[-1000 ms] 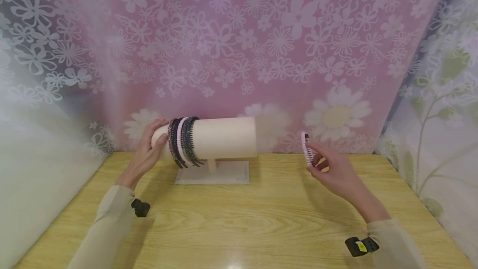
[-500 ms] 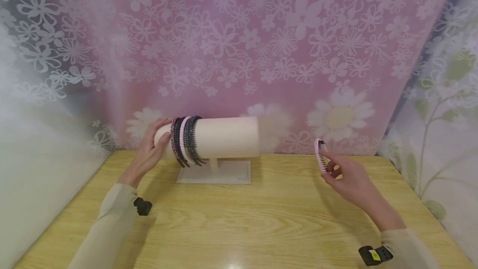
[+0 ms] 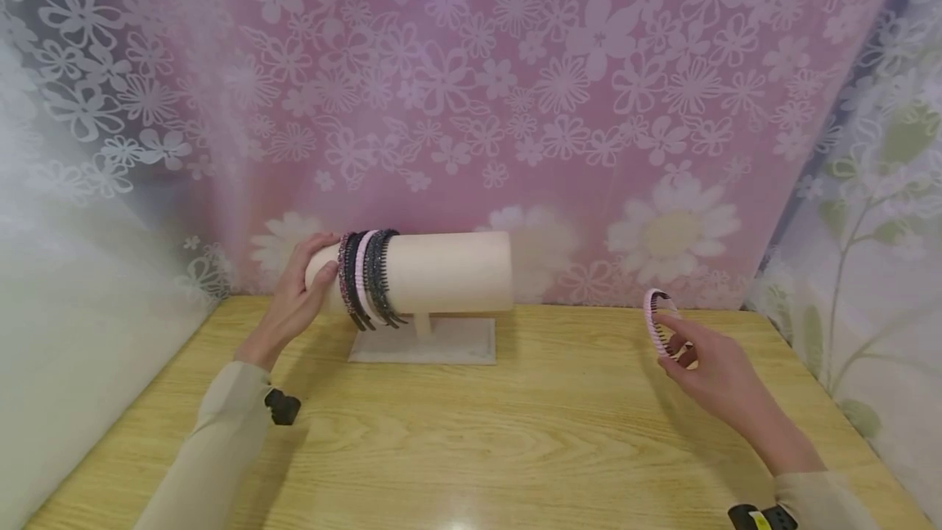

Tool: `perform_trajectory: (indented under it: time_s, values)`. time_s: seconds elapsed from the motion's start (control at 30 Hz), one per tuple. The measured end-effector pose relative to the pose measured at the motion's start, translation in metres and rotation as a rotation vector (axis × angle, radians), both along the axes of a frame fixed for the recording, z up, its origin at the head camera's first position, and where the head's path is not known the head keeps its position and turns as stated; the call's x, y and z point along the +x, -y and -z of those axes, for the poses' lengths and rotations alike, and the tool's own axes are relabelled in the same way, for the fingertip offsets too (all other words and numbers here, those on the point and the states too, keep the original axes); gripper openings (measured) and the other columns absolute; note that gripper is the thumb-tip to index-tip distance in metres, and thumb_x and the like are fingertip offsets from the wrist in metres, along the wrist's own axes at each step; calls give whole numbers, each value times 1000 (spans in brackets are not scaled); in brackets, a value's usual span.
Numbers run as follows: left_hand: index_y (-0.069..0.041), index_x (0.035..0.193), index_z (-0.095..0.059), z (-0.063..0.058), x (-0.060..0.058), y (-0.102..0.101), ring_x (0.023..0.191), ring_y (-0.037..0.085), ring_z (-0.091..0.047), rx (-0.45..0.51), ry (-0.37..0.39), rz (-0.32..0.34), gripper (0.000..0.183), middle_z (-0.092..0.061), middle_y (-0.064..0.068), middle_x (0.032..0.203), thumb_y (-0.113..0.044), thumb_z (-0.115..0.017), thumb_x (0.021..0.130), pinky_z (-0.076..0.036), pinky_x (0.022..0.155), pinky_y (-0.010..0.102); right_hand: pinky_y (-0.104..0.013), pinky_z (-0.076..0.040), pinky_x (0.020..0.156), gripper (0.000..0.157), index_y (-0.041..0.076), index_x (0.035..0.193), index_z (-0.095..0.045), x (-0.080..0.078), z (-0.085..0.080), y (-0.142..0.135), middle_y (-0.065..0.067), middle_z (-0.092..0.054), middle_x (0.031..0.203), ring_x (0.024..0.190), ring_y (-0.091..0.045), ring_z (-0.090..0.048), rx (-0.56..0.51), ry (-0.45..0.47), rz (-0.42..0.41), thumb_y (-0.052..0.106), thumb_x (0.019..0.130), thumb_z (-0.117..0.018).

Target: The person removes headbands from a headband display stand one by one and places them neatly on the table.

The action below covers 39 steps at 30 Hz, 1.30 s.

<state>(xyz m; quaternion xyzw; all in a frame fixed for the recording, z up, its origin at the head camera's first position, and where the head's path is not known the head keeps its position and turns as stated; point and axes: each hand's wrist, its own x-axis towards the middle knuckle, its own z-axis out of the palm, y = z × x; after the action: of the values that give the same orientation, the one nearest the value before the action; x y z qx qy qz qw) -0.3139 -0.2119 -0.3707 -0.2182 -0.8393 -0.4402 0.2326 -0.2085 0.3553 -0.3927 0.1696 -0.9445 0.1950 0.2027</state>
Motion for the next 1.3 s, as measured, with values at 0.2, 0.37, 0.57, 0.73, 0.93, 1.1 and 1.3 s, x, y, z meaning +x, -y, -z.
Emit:
perform_trajectory:
  time_s: [0.2, 0.37, 0.57, 0.73, 0.93, 1.1, 1.3]
  values:
    - [-16, 149, -47, 0, 0, 0, 145, 34, -39, -2, 11, -2, 47, -37, 11, 161, -33, -54, 106, -41, 109, 62, -22, -47, 53, 57, 1, 132, -63, 2, 6, -9, 2, -67, 83, 64, 5, -59, 27, -5, 14, 0, 79, -83]
    - [-14, 149, -48, 1, -1, 0, 144, 34, -41, 4, 4, 10, 47, -37, 14, 160, -31, -54, 106, -42, 109, 61, -22, -47, 54, 54, 1, 130, -65, 4, 10, -15, 2, -70, 83, 64, 3, -60, 64, 24, 31, 2, 80, -83]
    - [-16, 148, -48, 2, -2, 0, 144, 35, -40, 5, -2, 5, 45, -37, 15, 160, -30, -54, 106, -43, 108, 62, -23, -46, 54, 51, 0, 129, -65, 3, 15, -25, 3, -70, 84, 64, 2, -60, 94, 69, 35, 3, 81, -82]
    - [-17, 150, -47, 1, 0, -1, 144, 36, -41, -1, 16, 0, 47, -36, 13, 161, -33, -53, 106, -43, 108, 62, -23, -45, 54, 48, -1, 125, -67, 2, 18, -33, 5, -70, 81, 63, 4, -57, 118, 70, 40, 2, 79, -82]
    - [-18, 149, -47, 0, 2, -1, 145, 34, -39, -3, 18, -8, 47, -35, 12, 162, -32, -54, 106, -42, 108, 62, -24, -45, 54, 46, -1, 126, -67, 1, 20, -43, 4, -70, 81, 65, 0, -60, 147, 124, 63, 4, 81, -80]
    - [-17, 149, -47, 0, 2, -1, 145, 33, -40, 4, 21, -10, 46, -35, 11, 162, -32, -54, 106, -44, 106, 61, -25, -45, 55, 44, -2, 124, -69, 0, 22, -48, 3, -71, 82, 64, -2, -61, 171, 138, 69, 5, 82, -79]
    - [-16, 149, -48, 0, 1, -1, 149, 32, -36, 6, 14, -9, 46, -36, 12, 162, -30, -54, 106, -40, 112, 61, -25, -45, 54, 42, 0, 120, -71, -3, 28, -57, 8, -68, 79, 63, 1, -59, 197, 108, 62, 5, 79, -80]
